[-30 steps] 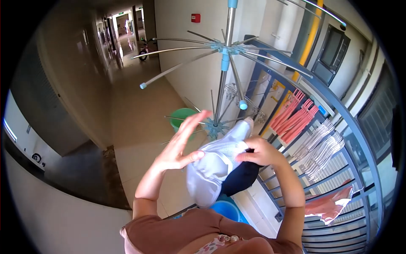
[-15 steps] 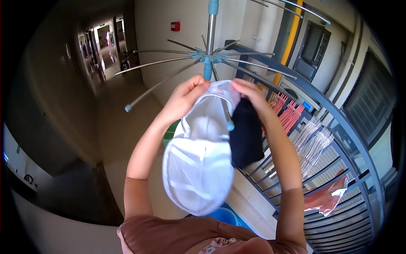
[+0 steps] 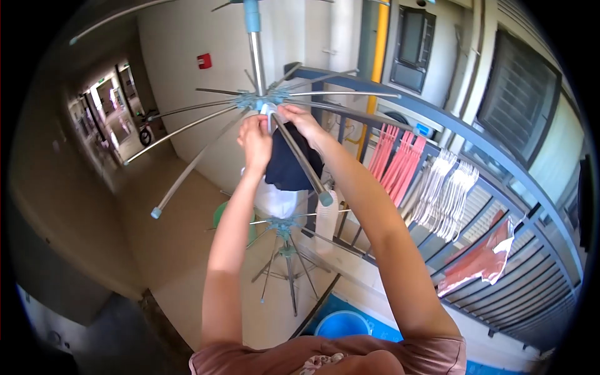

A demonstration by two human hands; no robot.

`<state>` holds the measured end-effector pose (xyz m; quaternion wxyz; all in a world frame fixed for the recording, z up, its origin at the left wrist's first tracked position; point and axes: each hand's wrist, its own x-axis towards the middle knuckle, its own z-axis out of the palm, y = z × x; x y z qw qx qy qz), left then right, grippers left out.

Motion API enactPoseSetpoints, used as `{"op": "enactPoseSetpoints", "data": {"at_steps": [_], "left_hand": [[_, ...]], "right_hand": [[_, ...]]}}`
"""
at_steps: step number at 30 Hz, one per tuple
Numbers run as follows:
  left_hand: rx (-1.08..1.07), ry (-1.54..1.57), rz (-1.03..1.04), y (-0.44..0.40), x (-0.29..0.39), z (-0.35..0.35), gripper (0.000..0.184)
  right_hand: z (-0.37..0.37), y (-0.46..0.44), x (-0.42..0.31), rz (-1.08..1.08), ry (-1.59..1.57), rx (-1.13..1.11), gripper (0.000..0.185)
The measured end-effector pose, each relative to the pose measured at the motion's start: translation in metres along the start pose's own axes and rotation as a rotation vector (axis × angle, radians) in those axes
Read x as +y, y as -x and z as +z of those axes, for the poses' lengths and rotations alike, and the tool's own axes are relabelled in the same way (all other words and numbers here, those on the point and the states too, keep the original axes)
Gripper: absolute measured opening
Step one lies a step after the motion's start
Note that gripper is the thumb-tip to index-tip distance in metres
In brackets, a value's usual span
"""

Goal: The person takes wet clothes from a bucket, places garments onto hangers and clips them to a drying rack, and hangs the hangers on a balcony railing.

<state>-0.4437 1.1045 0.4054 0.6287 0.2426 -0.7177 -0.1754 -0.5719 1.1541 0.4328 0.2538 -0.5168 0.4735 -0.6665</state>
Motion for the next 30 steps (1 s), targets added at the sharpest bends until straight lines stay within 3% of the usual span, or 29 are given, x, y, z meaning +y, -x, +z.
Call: {"op": "enactPoseSetpoints", "data": {"at_steps": [2,4,6,8,10,12,14,15,16,18,19,22,23,24,26,30], "left_hand": [[0.13,-0.175,0.166,0.016,0.009,-0.019,0.012],[0.235,-0.129,0.311,0.041,0.024,-0.048,0.013],[0.187,0.062,0.372,0.093,0.017,-0.056,0.015],[-0.066,0.316,0.271,0.154,0.018,-0.043,0.023],[-0.363,0.761,-0.343,0.207,0.057,-0.019,0.035],[-0.492,1.23,-0.817,0.242,0.075,0.011,0.048],[-0.659,1.403,-1.069,0.258,0.088,0.033,0.055],[-0.696,1.252,-1.049,0.259,0.099,0.04,0.052],[-0.686,1.303,-0.931,0.253,0.118,0.041,0.047],[-0.837,1.318,-0.943,0.254,0.142,0.051,0.041],[-0.924,1.348,-0.912,0.251,0.161,0.048,0.041],[-1.353,1.233,-0.669,0.26,0.182,0.059,0.048],[-1.467,1.199,-0.583,0.264,0.189,0.063,0.054],[-1.534,1.221,-0.58,0.269,0.197,0.067,0.055],[-1.663,1.262,-0.569,0.277,0.213,0.074,0.057],[-1.682,1.389,-0.649,0.29,0.239,0.081,0.055]], "right_hand": [[-0.017,0.019,-0.007,-0.045,0.117,0.127,0.028],[-0.047,0.043,-0.01,-0.063,0.194,0.301,0.03],[-0.074,0.074,-0.008,-0.074,-0.062,0.467,0.026],[-0.107,0.109,-0.002,0.256,-0.286,0.592,0.042],[-0.126,0.16,0.01,0.375,-0.623,0.529,0.052],[-0.124,0.217,0.01,0.474,-0.692,0.53,0.059],[-0.107,0.278,-0.012,0.576,-0.784,0.514,0.064],[-0.111,0.305,-0.012,0.588,-0.732,0.503,0.064],[-0.118,0.331,-0.013,0.599,-0.683,0.494,0.064],[-0.134,0.382,-0.021,0.648,-0.611,0.491,0.062],[-0.153,0.41,-0.02,0.616,-0.709,0.385,0.056],[-0.176,0.464,-0.042,0.327,-0.586,0.348,0.049],[-0.18,0.478,-0.057,0.219,-0.607,0.376,0.039],[-0.183,0.487,-0.07,0.231,-0.476,0.486,0.025],[-0.198,0.51,-0.079,0.243,-0.223,0.52,0.015],[-0.191,0.518,-0.099,0.058,0.262,0.74,0.006]]}}
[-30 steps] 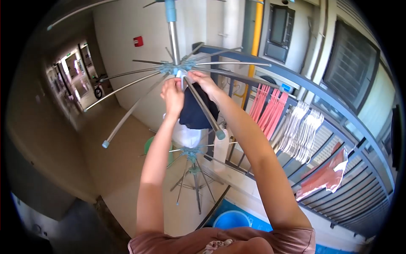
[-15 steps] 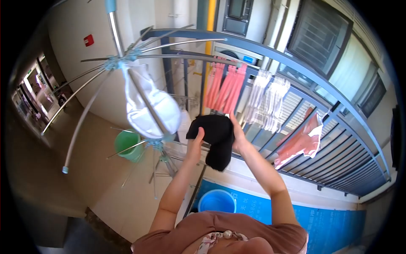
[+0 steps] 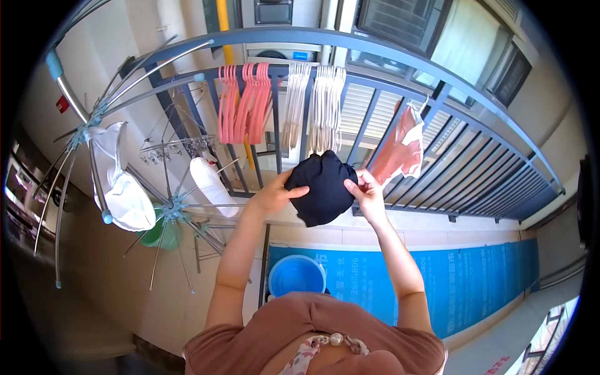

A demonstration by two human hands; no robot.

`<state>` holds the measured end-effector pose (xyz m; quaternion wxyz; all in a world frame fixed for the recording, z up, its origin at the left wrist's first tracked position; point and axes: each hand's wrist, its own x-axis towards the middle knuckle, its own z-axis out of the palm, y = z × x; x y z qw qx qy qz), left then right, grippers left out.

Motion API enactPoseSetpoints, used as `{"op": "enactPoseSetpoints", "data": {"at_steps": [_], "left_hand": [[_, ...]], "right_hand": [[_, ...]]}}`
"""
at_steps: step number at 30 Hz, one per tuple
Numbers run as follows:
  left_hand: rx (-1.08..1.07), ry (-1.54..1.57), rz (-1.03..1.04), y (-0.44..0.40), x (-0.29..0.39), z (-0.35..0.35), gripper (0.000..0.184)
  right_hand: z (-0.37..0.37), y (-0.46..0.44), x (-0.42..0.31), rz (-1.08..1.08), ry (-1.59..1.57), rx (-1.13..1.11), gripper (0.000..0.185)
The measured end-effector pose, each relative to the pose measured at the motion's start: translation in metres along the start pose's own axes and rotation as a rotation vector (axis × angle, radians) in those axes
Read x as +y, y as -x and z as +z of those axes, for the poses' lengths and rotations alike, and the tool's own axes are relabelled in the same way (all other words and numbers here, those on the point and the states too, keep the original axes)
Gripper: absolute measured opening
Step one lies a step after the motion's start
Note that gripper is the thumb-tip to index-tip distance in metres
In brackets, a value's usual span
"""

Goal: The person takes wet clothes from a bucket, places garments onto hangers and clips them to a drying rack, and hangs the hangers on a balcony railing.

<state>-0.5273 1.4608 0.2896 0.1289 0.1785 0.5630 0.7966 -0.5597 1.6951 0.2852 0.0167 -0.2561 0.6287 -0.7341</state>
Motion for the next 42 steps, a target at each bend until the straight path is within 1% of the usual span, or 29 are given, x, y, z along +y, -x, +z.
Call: {"op": "enactPoseSetpoints", "data": {"at_steps": [1,2,4,6,7,8,10,11,12,14,17,18,19,20,21,22,23,24,25,27,28,30,31,34,35,38,39,40,42], "left_hand": [[-0.008,0.06,-0.009,-0.003,-0.002,0.005,0.055],[-0.015,0.119,-0.015,-0.005,-0.003,0.01,0.056],[-0.019,0.164,-0.017,-0.01,-0.005,0.018,0.057],[-0.017,0.137,-0.017,-0.017,-0.009,0.025,0.059],[-0.019,0.148,0.052,-0.022,-0.02,0.022,0.054],[0.008,0.178,0.046,-0.024,-0.028,0.021,0.053],[0.065,0.24,0.033,-0.025,-0.048,0.02,0.054],[0.084,0.141,0.04,-0.024,-0.077,0.014,0.059],[0.099,0.175,0.012,-0.018,-0.098,0.011,0.053],[0.079,-0.118,-0.005,-0.003,-0.1,0.028,0.04],[0.226,-0.287,-0.059,-0.001,-0.106,0.032,0.03],[0.268,-0.303,-0.033,-0.001,-0.099,0.032,0.03],[0.217,-0.361,0.039,-0.002,-0.088,0.032,0.029],[0.168,-0.42,0.112,-0.003,-0.078,0.031,0.029],[0.075,-0.517,0.142,-0.005,-0.071,0.026,0.028],[-0.022,-0.59,0.045,-0.002,-0.046,0.032,0.026],[-0.102,-0.639,0.015,-0.004,-0.039,0.031,0.026],[-0.182,-0.687,-0.015,-0.007,-0.034,0.029,0.026],[-0.273,-0.744,-0.006,-0.013,-0.033,0.028,0.026],[-0.463,-0.853,0.006,-0.024,-0.035,0.03,0.027],[-0.527,-0.822,-0.025,-0.027,-0.036,0.033,0.028],[-0.651,-0.759,-0.095,-0.027,-0.034,0.037,0.029],[-0.662,-0.716,-0.132,-0.023,-0.026,0.038,0.028],[-0.617,-0.616,-0.153,-0.005,-0.02,0.023,0.028],[-0.586,-0.589,-0.225,0.0,-0.024,0.012,0.034],[-0.581,-0.356,-0.315,0.019,-0.035,-0.004,0.041],[-0.558,-0.263,-0.29,0.026,-0.045,-0.007,0.045],[-0.485,-0.282,-0.339,0.033,-0.046,-0.004,0.037],[-0.418,-0.451,0.002,0.04,-0.07,-0.009,0.029]], "right_hand": [[-0.005,0.002,-0.004,-0.011,-0.009,-0.03,0.009],[-0.008,0.004,-0.009,0.05,-0.091,-0.023,0.014],[-0.007,0.006,-0.026,0.298,-0.329,-0.07,0.02],[-0.006,0.004,-0.019,0.254,-0.327,-0.031,0.025],[-0.003,0.003,-0.021,0.174,-0.41,-0.028,0.026],[0.0,0.004,-0.023,0.137,-0.475,0.026,0.024],[-0.001,0.004,-0.018,0.056,-0.618,0.059,0.032],[-0.002,0.006,-0.018,0.031,-0.607,0.125,0.033],[-0.005,0.007,-0.013,-0.013,-0.626,0.152,0.035],[-0.008,0.016,-0.006,0.004,-0.733,0.245,0.037],[-0.026,0.032,0.016,0.036,-0.838,0.308,0.043],[-0.032,0.04,0.02,0.043,-0.871,0.334,0.045],[-0.037,0.049,0.019,0.059,-0.884,0.303,0.049],[-0.039,0.058,0.019,0.08,-0.855,0.308,0.047],[-0.052,0.072,0.024,0.241,-0.681,0.268,0.049],[-0.071,0.084,0.034,0.397,-0.504,0.226,0.052],[-0.094,0.091,0.043,0.715,-0.176,0.129,0.056],[-0.098,0.091,0.035,1.014,0.168,0.023,0.06],[-0.098,0.09,0.032,1.053,0.515,-0.008,0.066],[-0.077,0.089,0.023,0.52,0.545,0.002,0.066],[-0.059,0.085,0.015,0.254,0.55,0.007,0.066],[-0.025,0.067,0.006,0.036,0.144,-0.287,0.063],[-0.021,0.06,0.009,0.12,0.144,-0.475,0.062],[-0.009,0.044,0.009,0.364,0.234,-0.743,0.042],[-0.005,0.042,0.006,0.346,0.206,-0.743,0.03],[-0.003,0.031,0.015,0.221,0.114,-0.737,0.028],[0.005,0.029,0.008,0.219,0.012,-0.688,0.027],[0.01,0.028,-0.002,0.269,0.026,-0.619,0.027],[0.007,0.022,-0.008,0.236,0.206,-0.647,0.024]]}}
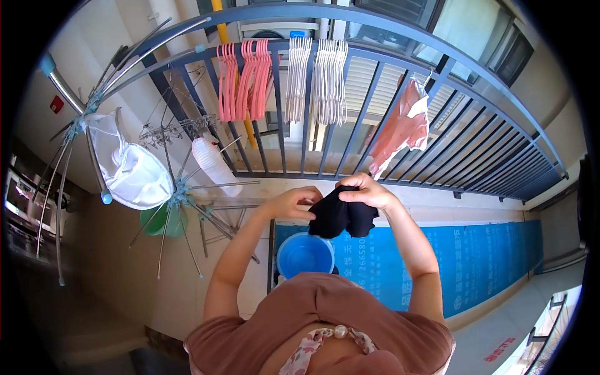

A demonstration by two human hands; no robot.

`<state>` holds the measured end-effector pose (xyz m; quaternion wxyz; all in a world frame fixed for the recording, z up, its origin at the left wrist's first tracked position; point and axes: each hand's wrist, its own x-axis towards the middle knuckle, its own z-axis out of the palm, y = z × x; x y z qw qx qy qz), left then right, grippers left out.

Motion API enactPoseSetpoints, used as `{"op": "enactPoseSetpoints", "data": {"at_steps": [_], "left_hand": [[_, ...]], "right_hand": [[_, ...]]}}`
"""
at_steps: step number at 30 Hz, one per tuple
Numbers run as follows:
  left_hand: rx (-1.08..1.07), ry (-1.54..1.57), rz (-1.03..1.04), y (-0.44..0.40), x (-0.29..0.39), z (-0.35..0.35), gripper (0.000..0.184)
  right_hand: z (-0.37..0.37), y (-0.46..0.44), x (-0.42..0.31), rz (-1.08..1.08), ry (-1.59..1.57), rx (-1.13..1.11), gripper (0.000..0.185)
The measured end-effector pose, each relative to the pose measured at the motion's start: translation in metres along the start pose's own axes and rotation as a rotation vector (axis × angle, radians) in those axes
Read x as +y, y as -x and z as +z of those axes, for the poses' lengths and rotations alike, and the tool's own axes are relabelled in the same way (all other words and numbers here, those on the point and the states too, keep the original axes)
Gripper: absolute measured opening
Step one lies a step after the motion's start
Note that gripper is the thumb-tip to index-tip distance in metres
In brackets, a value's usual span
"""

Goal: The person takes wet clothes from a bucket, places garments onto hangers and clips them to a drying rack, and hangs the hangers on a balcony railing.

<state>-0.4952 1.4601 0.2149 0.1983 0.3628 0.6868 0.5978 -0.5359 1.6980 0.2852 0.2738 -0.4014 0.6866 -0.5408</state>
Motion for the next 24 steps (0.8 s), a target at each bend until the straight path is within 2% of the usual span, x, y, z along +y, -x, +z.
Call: {"op": "enactPoseSetpoints", "data": {"at_steps": [1,2,4,7,8,10,12,14,16,18,19,21,24], "left_hand": [[0.103,-0.391,0.09,0.001,-0.004,0.0,0.029],[0.219,-0.462,0.079,0.004,-0.009,0.008,0.03],[0.381,-0.363,0.191,0.001,-0.001,0.026,0.023],[0.473,0.153,0.158,-0.004,0.001,0.037,0.017],[0.444,0.017,0.063,-0.003,-0.002,0.031,0.014],[0.533,0.008,-0.061,-0.008,-0.007,0.025,0.012],[0.597,-0.021,0.007,-0.009,-0.005,0.008,0.012],[0.703,0.034,0.041,-0.011,0.013,-0.007,0.013],[0.755,-0.004,0.09,-0.014,0.027,-0.022,0.014],[0.695,-0.051,0.112,-0.015,0.045,-0.034,0.013],[0.655,-0.064,0.121,-0.014,0.05,-0.042,0.013],[0.615,-0.153,0.178,-0.014,0.064,-0.047,0.012],[0.39,-0.262,0.034,-0.007,0.071,-0.064,0.013]], "right_hand": [[-0.001,-0.002,-0.004,0.015,-0.007,0.011,0.024],[-0.002,-0.004,-0.008,0.03,-0.014,0.024,0.023],[-0.007,-0.006,-0.01,0.068,-0.005,0.05,0.021],[-0.015,-0.004,-0.019,0.118,-0.077,0.066,0.024],[-0.016,-0.003,-0.021,0.087,-0.039,0.095,0.024],[-0.022,0.001,-0.024,0.027,0.036,0.153,0.026],[-0.039,0.01,-0.014,-0.095,0.152,0.141,0.028],[-0.047,0.028,-0.022,0.173,0.234,0.097,0.031],[-0.05,0.041,-0.019,0.165,0.458,0.044,0.034],[-0.054,0.055,-0.01,0.35,0.359,-0.086,0.031],[-0.049,0.059,-0.009,0.422,0.284,-0.045,0.027],[-0.04,0.07,0.004,0.316,0.015,0.094,0.019],[-0.035,0.078,0.01,0.212,-0.141,0.313,0.015]]}}
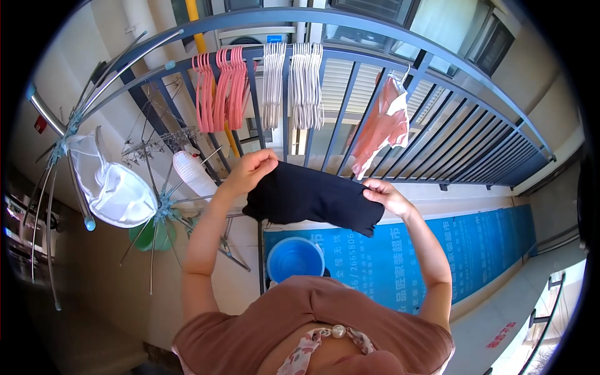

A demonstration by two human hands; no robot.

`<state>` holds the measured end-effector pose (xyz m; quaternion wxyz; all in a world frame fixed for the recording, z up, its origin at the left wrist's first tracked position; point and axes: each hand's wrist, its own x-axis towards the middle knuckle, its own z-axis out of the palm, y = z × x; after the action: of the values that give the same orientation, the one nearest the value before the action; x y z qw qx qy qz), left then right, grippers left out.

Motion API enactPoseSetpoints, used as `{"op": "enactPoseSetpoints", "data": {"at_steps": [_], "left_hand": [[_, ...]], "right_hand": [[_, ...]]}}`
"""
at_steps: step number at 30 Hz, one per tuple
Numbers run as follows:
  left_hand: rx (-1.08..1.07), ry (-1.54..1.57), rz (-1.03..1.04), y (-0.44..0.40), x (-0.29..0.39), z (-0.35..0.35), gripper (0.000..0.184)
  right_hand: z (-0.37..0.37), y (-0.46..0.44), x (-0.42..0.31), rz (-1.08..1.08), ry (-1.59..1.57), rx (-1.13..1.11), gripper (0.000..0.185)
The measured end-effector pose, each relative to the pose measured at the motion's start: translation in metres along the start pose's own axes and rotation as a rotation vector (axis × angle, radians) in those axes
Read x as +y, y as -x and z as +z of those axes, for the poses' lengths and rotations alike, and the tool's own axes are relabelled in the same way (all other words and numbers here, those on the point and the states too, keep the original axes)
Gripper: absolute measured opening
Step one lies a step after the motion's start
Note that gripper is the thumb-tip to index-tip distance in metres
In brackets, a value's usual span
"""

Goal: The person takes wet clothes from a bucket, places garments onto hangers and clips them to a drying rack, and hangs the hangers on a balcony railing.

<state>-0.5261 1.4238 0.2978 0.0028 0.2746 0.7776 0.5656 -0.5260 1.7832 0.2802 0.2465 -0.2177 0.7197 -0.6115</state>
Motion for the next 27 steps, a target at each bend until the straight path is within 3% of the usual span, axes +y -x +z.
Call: {"op": "enactPoseSetpoints", "data": {"at_steps": [1,4,5,6,8,10,14,16,17,18,19,21,24,25,26,27], "left_hand": [[0.0,-0.012,0.035,-0.002,0.003,-0.002,0.015],[-0.033,0.017,0.007,-0.001,0.004,-0.018,0.016],[-0.038,-0.07,-0.003,0.0,0.005,-0.025,0.015],[-0.043,-0.156,-0.014,0.002,0.008,-0.032,0.015],[-0.069,-0.357,-0.001,0.002,0.015,-0.04,0.014],[-0.103,-0.588,0.05,0.0,0.022,-0.045,0.014],[0.029,-0.662,0.212,-0.006,0.004,-0.056,0.015],[0.061,-0.64,0.193,-0.01,-0.008,-0.058,0.018],[0.039,-0.665,0.174,-0.015,-0.021,-0.063,0.019],[0.017,-0.69,0.154,-0.018,-0.024,-0.064,0.021],[-0.029,-0.503,0.016,-0.02,-0.025,-0.062,0.024],[0.031,-0.381,-0.004,-0.024,-0.036,-0.058,0.025],[0.066,-0.256,-0.021,-0.029,-0.049,-0.057,0.026],[0.07,-0.223,-0.026,-0.03,-0.05,-0.057,0.026],[0.126,-0.205,0.015,-0.028,-0.051,-0.057,0.025],[0.181,-0.187,0.061,-0.025,-0.046,-0.057,0.024]], "right_hand": [[-0.002,0.002,0.0,-0.02,0.022,0.045,0.023],[-0.009,0.011,-0.03,-0.092,1.011,-0.083,0.034],[-0.009,0.013,-0.032,-0.28,1.197,-0.022,0.041],[-0.011,0.014,-0.033,-0.421,1.242,-0.001,0.039],[-0.021,0.017,-0.039,-0.414,1.353,0.034,0.036],[-0.024,0.017,-0.053,-0.403,1.305,0.002,0.032],[-0.025,0.01,-0.066,-0.432,1.082,-0.002,0.022],[-0.026,0.004,-0.065,-0.442,0.9,0.006,0.018],[-0.027,0.002,-0.066,-0.285,0.777,-0.02,0.016],[-0.026,-0.001,-0.069,-0.299,0.686,-0.055,0.016],[-0.022,-0.005,-0.073,-0.314,0.593,-0.09,0.017],[-0.019,-0.016,-0.073,-0.433,0.445,-0.123,0.022],[-0.023,-0.024,-0.068,-0.425,0.242,-0.11,0.021],[-0.015,-0.014,-0.082,-0.203,0.089,-0.039,0.02],[-0.023,-0.014,-0.082,-0.173,0.146,-0.042,0.022],[-0.026,-0.011,-0.089,-0.288,0.32,0.01,0.023]]}}
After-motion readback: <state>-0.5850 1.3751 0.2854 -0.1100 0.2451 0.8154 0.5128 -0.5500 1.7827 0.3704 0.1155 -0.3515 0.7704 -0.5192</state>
